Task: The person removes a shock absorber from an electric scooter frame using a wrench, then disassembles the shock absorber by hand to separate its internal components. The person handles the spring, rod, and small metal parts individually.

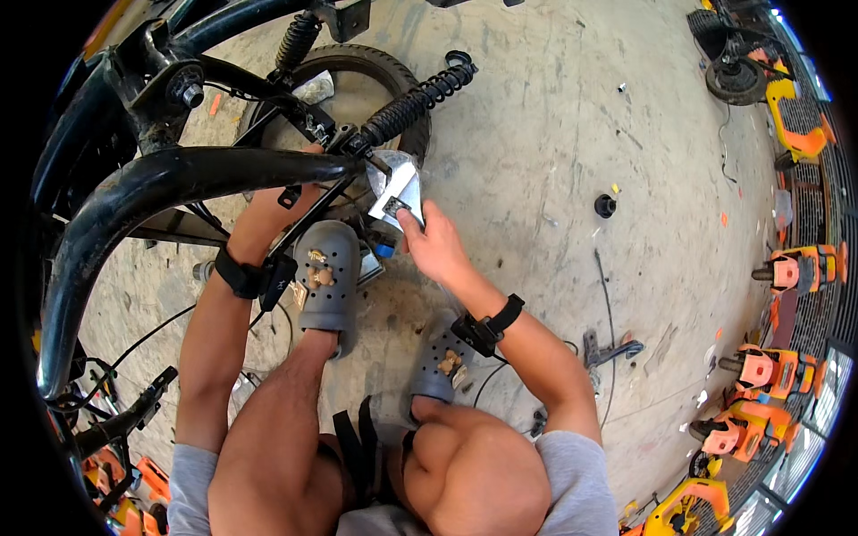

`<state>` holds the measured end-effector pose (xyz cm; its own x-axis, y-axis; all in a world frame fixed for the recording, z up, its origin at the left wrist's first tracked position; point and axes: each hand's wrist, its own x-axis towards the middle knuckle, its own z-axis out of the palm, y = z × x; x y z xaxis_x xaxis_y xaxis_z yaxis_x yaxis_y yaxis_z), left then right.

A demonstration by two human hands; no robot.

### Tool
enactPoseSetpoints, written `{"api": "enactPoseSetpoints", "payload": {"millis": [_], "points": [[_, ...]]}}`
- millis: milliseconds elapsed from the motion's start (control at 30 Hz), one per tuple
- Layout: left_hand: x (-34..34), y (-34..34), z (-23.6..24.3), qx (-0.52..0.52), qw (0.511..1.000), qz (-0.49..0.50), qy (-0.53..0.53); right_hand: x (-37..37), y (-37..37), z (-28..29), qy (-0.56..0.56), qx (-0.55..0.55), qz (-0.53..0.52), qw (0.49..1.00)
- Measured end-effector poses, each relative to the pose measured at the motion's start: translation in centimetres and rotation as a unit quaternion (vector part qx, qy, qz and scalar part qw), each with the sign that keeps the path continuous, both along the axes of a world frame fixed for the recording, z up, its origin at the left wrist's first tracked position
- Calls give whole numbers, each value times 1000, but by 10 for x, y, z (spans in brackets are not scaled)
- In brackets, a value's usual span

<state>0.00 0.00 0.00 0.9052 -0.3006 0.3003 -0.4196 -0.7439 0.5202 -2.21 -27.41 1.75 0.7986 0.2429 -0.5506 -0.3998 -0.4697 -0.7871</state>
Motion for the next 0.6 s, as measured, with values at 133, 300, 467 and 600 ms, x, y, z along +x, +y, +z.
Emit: {"api": "enactPoseSetpoints", "payload": {"millis": [133, 300, 467, 600], "points": [[2, -2, 3, -39, 999, 2, -17, 6, 2, 2, 65, 83, -13, 994], [0, -5, 2, -51, 999, 3, -12, -6, 4, -10, -97, -21, -2, 995], [-3, 1, -3, -9, 998, 0, -62, -15, 5, -15, -239, -91, 8, 967], [0, -4, 7, -39, 999, -8, 6, 2, -12, -28, -8, 45, -54, 998]]}}
